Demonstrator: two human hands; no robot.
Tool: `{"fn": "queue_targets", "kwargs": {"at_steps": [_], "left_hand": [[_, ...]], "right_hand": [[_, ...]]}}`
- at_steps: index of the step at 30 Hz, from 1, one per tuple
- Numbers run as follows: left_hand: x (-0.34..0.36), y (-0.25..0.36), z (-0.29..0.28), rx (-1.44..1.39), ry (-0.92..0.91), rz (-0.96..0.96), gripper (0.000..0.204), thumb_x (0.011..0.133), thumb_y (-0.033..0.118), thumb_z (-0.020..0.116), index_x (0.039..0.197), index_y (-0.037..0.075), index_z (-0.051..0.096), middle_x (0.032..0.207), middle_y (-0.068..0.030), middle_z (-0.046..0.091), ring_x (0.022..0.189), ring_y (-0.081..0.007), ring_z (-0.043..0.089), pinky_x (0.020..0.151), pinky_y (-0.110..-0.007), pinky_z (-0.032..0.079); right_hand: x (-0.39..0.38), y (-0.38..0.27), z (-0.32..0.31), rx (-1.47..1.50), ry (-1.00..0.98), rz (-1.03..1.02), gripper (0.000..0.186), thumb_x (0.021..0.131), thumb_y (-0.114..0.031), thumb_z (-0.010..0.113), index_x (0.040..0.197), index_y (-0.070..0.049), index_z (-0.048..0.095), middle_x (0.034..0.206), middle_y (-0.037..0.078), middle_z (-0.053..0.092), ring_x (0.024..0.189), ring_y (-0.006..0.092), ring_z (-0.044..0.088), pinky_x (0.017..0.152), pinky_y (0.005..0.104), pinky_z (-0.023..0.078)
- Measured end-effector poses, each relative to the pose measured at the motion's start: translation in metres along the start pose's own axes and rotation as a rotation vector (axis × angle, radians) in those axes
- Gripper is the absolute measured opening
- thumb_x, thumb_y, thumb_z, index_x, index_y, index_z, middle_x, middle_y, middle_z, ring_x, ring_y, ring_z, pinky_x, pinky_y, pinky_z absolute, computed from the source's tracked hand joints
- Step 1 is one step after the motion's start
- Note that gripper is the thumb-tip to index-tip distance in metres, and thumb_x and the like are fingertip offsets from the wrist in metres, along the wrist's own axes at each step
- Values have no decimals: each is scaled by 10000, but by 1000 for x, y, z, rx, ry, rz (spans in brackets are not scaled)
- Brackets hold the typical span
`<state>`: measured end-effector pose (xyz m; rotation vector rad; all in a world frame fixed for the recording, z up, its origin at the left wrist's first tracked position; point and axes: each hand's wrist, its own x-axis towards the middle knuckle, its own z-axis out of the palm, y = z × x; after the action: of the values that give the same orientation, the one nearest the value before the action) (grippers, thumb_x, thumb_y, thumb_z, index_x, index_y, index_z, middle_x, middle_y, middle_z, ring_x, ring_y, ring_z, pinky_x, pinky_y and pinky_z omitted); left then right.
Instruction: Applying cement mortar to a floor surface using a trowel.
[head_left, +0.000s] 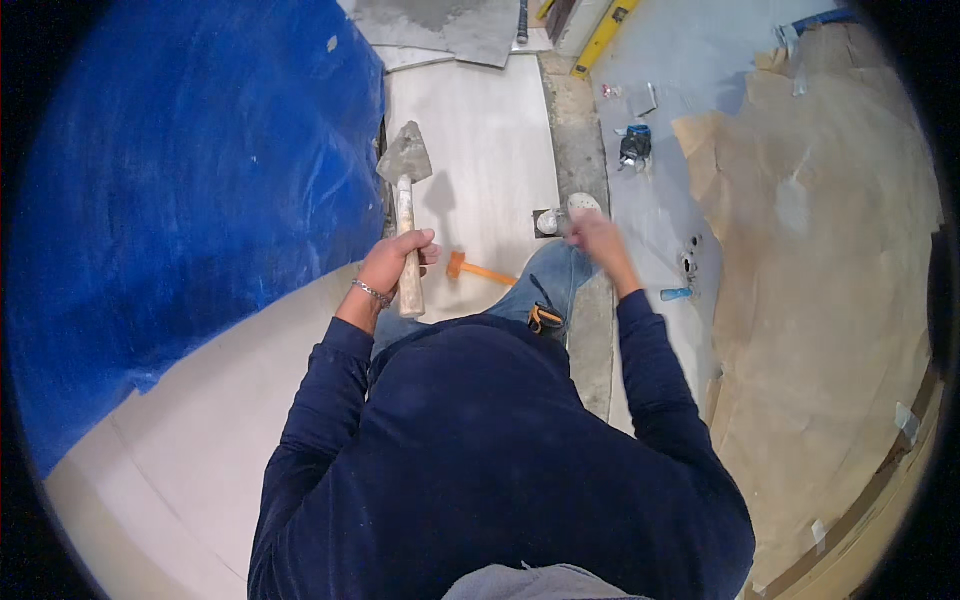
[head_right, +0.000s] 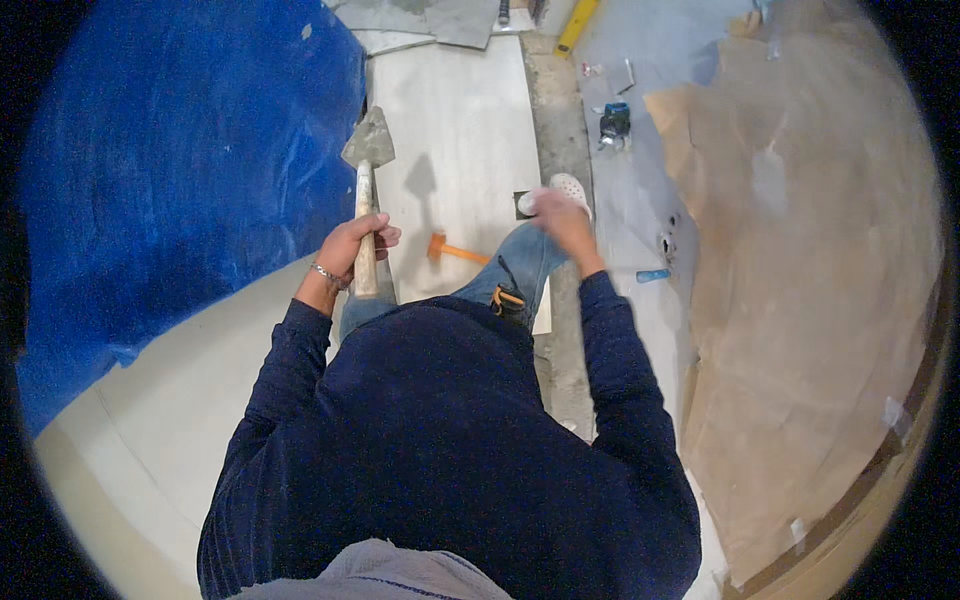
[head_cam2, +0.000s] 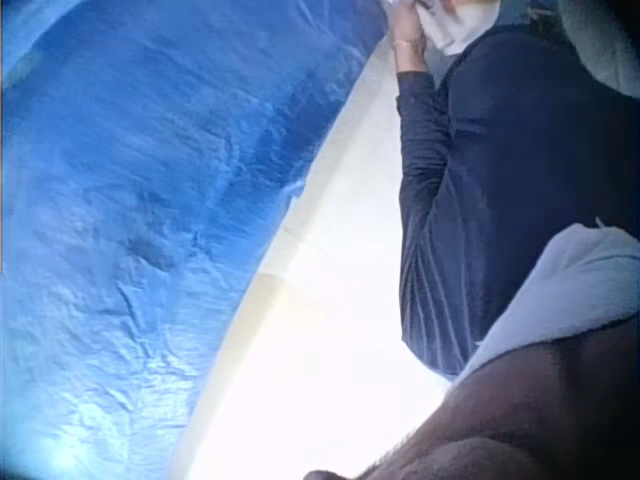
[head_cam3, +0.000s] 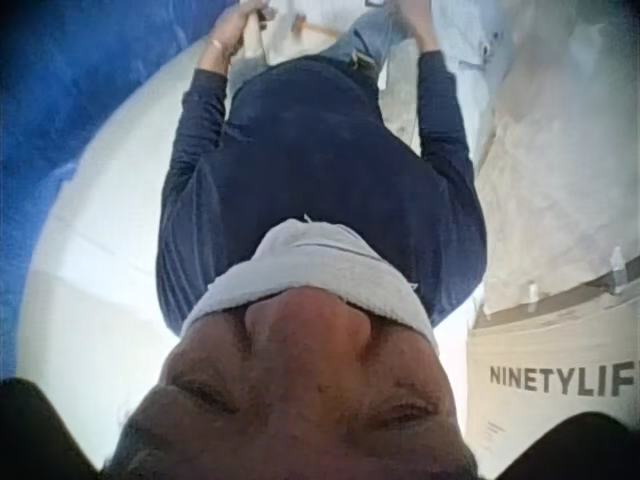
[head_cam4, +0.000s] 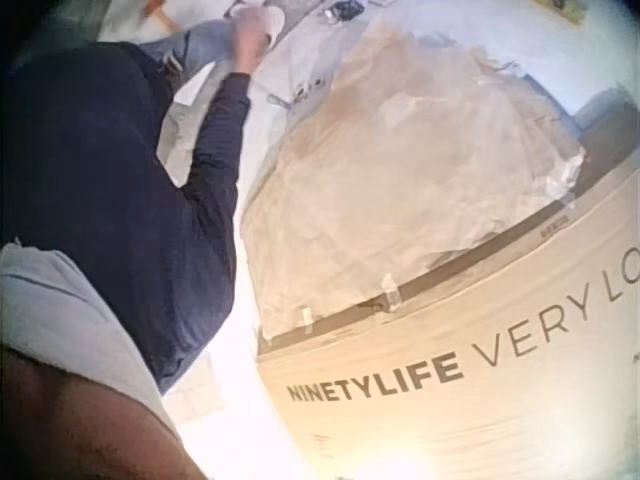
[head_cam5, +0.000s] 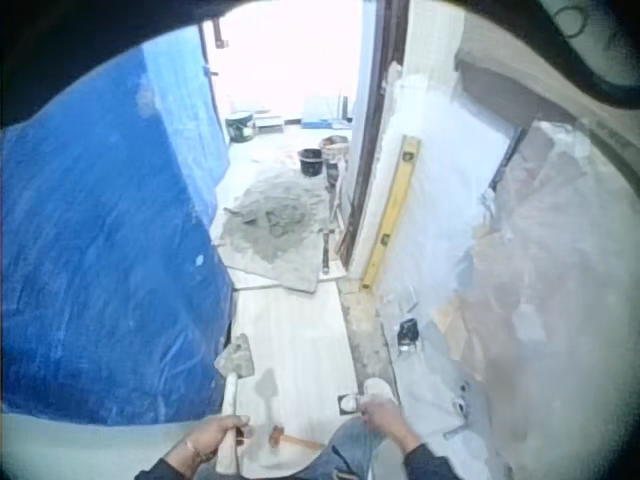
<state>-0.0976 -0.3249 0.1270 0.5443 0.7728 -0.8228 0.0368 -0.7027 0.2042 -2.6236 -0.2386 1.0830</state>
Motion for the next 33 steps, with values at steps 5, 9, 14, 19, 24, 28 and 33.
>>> {"fn": "queue_targets", "kwargs": {"at_steps": [5,9,14,19,24,28,33], "left_hand": [[3,-26,15,-190,132,-21,362,859,364,678,987,30,618,853,-73,661,750,-158,619,697,-306,501],[21,-74,34,-46,201,-39,488,860,504,646,879,16,662,798,-71,643,698,-160,601,666,-307,493],[19,-105,80,282,109,-52,663,847,637,579,948,-12,663,857,-92,648,746,-183,611,680,-296,486],[3,-126,77,651,-224,-172,920,844,724,488,1342,-50,478,1131,-167,581,1001,-219,548,801,-327,476],[5,-105,61,647,-228,-131,972,843,681,525,1399,-102,373,1410,-278,443,1321,-349,439,1075,-363,363],[-11,-97,88,741,-123,81,851,844,623,569,1391,-16,443,1404,-256,457,1318,-342,437,1092,-371,345],[-21,-149,16,886,117,103,802,828,576,608,1368,-1,476,1418,-255,438,1341,-349,398,1120,-386,307]], "right_hand": [[-36,-147,81,787,-481,308,445,961,-439,511,1093,-32,631,887,46,676,743,121,629,665,269,510],[-61,-174,73,919,-706,369,572,895,-466,626,1232,-14,533,946,82,655,763,143,637,679,272,517],[-78,-164,71,1200,-639,544,584,827,-207,686,1312,-5,432,837,74,627,650,151,624,615,299,525],[-103,-141,67,836,-259,724,255,806,-124,627,1033,-33,555,679,15,545,451,104,509,371,273,387],[-88,-53,79,651,-62,886,204,846,-210,626,962,-48,583,627,5,526,434,109,490,379,278,387],[-67,53,54,404,-13,916,159,861,-218,612,845,-64,577,599,14,501,432,137,482,376,307,340],[-59,55,77,418,-75,1002,157,851,-215,619,837,-74,550,605,32,501,441,142,477,370,323,306]]}}
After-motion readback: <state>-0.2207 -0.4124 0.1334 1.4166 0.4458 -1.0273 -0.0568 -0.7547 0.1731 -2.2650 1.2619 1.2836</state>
